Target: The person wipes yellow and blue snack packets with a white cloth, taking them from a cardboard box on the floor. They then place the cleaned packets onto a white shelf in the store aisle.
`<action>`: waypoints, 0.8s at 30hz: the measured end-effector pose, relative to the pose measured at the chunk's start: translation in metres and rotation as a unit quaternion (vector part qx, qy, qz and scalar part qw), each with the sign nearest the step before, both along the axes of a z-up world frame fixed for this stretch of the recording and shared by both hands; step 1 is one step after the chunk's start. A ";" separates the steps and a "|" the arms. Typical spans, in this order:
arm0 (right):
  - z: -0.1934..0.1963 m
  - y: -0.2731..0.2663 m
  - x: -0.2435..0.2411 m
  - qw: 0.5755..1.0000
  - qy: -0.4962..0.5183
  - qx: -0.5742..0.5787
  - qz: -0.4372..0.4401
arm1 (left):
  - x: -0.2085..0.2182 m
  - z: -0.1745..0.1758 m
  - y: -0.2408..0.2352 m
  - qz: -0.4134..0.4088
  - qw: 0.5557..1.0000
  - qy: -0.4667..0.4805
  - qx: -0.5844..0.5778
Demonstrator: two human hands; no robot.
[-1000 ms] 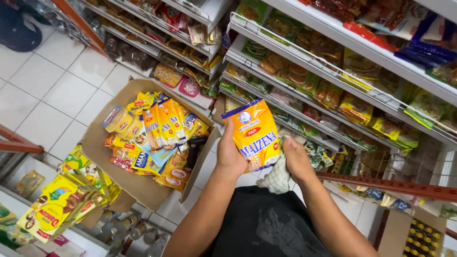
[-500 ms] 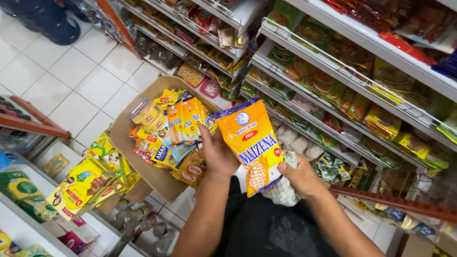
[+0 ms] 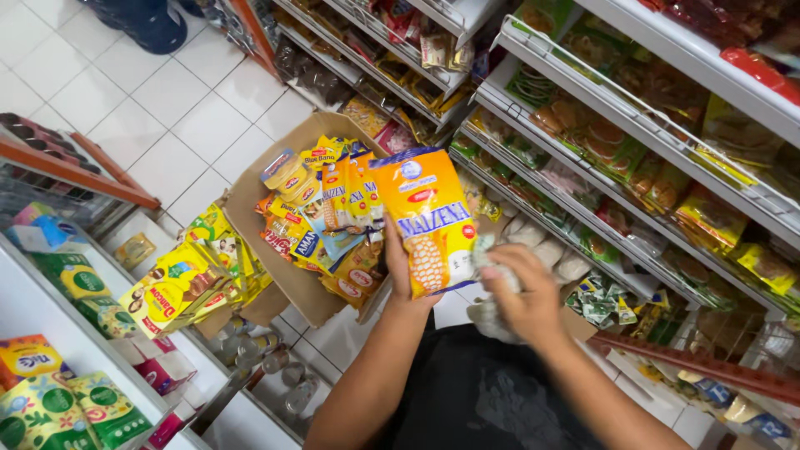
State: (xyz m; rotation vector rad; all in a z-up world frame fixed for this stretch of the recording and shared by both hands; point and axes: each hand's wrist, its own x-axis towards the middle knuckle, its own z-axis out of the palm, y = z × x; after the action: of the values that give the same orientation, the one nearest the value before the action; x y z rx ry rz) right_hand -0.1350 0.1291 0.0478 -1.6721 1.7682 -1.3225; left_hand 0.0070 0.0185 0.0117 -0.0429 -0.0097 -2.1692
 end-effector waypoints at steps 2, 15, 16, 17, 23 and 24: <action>0.000 -0.001 0.022 0.998 0.059 -0.013 0.009 | -0.005 -0.001 0.001 -0.012 0.998 0.020 -0.067; 0.033 -0.007 0.022 0.990 0.123 -0.058 0.027 | -0.022 -0.002 0.016 0.004 0.996 -0.077 -0.047; 0.036 -0.005 0.020 0.991 0.123 -0.049 0.019 | -0.026 -0.002 0.021 -0.003 0.995 -0.086 -0.047; 0.038 -0.004 0.020 0.992 0.120 -0.040 0.016 | -0.027 -0.004 0.024 -0.005 0.994 -0.098 -0.047; 0.041 -0.006 0.021 0.988 0.129 -0.043 0.076 | -0.031 -0.013 0.027 -0.026 0.993 -0.108 -0.038; 0.041 -0.006 0.021 0.987 0.137 -0.039 0.075 | -0.032 -0.014 0.028 -0.025 0.993 -0.105 -0.046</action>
State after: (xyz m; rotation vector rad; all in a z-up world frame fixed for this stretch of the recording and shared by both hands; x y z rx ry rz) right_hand -0.1142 0.1236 0.0890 -2.0701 1.7117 -1.1551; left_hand -0.0245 0.0466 -0.0019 0.1330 -0.2318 -2.2135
